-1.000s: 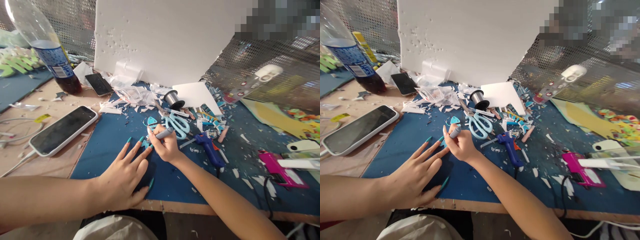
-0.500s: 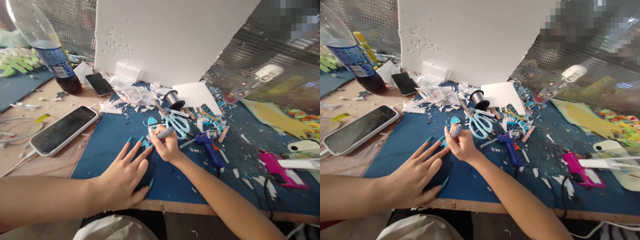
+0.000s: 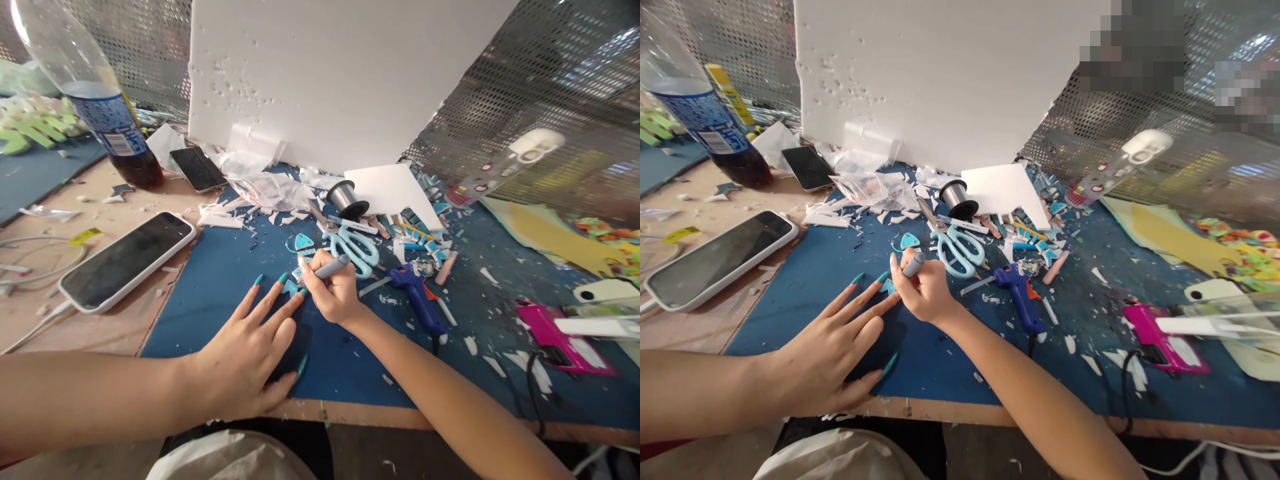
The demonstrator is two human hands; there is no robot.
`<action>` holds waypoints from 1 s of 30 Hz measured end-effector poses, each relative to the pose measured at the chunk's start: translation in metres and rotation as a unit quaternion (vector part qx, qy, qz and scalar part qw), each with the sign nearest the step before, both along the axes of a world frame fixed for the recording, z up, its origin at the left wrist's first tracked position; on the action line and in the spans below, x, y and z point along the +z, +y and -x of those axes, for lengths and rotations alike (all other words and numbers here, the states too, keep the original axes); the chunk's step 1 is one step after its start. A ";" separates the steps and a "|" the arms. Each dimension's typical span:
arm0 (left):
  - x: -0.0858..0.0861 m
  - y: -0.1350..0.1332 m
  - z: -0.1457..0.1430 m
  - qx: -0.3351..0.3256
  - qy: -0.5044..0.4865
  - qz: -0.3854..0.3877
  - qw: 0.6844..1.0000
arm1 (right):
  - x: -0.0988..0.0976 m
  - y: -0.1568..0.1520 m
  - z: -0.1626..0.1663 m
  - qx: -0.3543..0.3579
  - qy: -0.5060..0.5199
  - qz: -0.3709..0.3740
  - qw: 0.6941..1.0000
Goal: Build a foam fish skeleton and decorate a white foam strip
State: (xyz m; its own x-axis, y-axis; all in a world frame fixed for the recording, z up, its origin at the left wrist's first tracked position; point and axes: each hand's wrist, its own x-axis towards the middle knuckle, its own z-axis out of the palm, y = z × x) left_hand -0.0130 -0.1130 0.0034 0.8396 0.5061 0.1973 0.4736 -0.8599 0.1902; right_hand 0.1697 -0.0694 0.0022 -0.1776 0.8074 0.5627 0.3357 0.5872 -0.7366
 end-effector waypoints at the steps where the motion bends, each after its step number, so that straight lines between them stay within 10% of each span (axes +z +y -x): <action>1: 0.000 0.000 0.000 0.000 0.000 0.000 1.000 | 0.000 0.000 0.000 -0.001 -0.002 0.004 1.000; 30: -0.002 0.000 0.000 0.003 -0.026 0.015 1.000 | 0.003 0.001 0.008 0.013 -0.023 0.031 0.999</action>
